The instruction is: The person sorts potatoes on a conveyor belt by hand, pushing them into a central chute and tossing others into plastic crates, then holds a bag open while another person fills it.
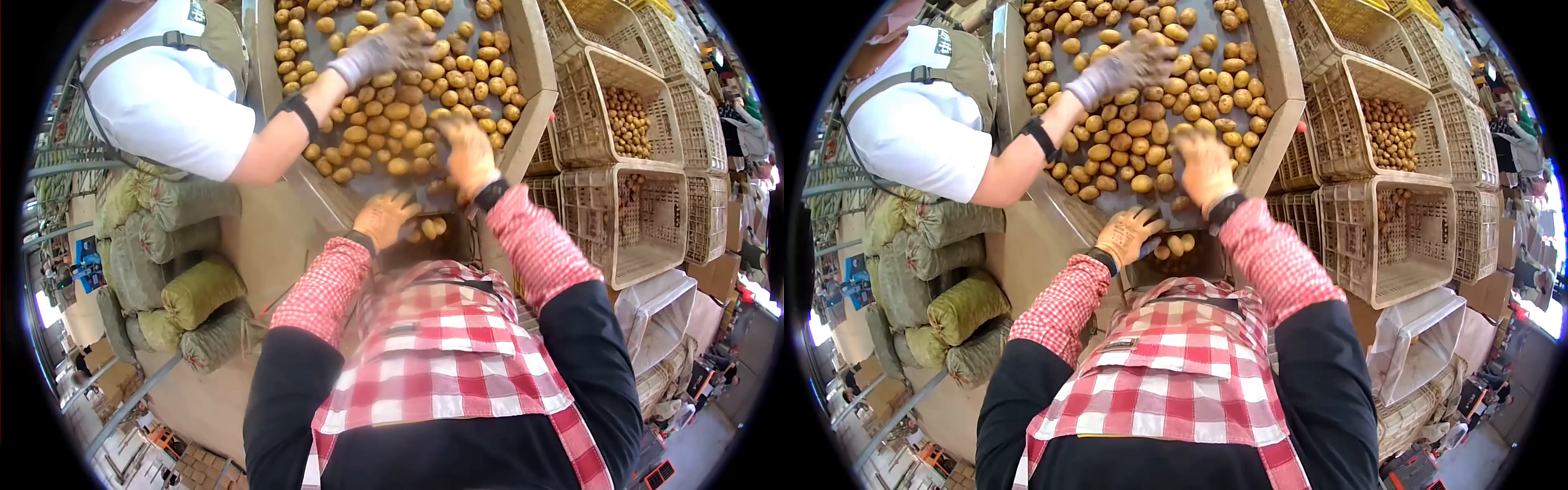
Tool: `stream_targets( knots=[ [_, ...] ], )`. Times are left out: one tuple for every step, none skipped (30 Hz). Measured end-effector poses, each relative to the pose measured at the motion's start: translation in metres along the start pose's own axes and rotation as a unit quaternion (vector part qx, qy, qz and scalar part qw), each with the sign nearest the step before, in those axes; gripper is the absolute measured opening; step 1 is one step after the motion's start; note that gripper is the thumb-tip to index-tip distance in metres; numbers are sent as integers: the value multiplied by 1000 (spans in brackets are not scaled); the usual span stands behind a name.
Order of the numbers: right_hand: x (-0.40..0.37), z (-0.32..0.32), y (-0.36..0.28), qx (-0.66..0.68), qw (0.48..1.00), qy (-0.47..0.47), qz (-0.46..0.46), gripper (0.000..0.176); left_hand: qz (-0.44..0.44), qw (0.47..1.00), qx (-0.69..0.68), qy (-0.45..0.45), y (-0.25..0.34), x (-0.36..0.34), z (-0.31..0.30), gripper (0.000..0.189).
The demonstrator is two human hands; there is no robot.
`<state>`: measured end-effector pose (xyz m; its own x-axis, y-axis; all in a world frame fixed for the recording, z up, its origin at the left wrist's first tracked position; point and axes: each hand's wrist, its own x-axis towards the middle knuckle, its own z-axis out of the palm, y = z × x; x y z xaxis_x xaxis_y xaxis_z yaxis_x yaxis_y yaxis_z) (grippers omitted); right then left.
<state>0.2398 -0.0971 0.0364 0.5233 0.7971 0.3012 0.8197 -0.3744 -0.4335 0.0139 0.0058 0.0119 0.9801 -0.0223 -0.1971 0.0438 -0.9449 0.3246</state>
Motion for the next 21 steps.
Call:
stream_targets(
  knots=[
    [25,-12,-2,-72,995,-59,26,49,7,1000,-3,25,1,0,-3,41],
    [46,-7,7,-85,996,-20,-24,47,3,1000,-3,24,1,-1,-1,41],
    [66,-4,9,-126,988,-84,-11,46,-9,1000,-11,4,1,-1,1,41],
    [83,-3,5,-166,975,-147,2,44,-21,999,-19,-14,0,-1,3,40],
    [96,-5,-3,-192,964,-185,3,45,-20,1000,3,11,-2,-1,6,38],
    [106,-6,-12,-218,950,-224,3,45,-26,1000,4,10,-4,-2,9,38],
    [106,2,-18,-175,957,-224,50,49,-29,999,-5,12,-4,-2,8,37],
    [106,9,-26,-174,949,-247,86,50,-32,999,-16,14,-2,-2,7,36],
    [100,18,-32,-185,951,-228,101,50,-36,999,-13,26,-2,-1,9,33],
    [93,28,-34,-196,951,-207,118,50,-38,999,-13,27,-3,0,8,33],
    [86,32,-29,-193,953,-203,117,48,-34,999,-16,37,-2,0,8,32],
    [79,37,-20,-176,956,-197,124,47,-31,998,-19,48,-2,-1,8,31],
    [76,34,-15,-177,953,-205,139,47,-34,998,-21,49,-1,-1,8,31],
    [72,29,-14,-177,948,-212,156,47,-34,998,-25,48,-1,-1,7,31],
    [70,29,-10,-168,949,-209,164,48,-33,998,-28,46,-1,-2,7,30],
    [70,26,-6,-148,952,-211,167,49,-33,998,-29,45,-1,-3,8,30],
    [66,30,-4,-104,965,-165,177,46,-30,998,-25,42,-1,-3,8,30],
    [62,33,-4,-59,974,-118,186,43,-28,999,-21,40,-2,-2,9,30],
    [63,18,-27,-2,988,-115,103,40,-27,998,-22,43,-4,1,9,30],
    [64,9,-60,56,991,-116,19,37,-28,999,-24,34,-4,3,14,29],
    [67,21,-77,49,989,-128,-54,33,-26,999,-22,20,-3,-1,16,28]
  ],
)
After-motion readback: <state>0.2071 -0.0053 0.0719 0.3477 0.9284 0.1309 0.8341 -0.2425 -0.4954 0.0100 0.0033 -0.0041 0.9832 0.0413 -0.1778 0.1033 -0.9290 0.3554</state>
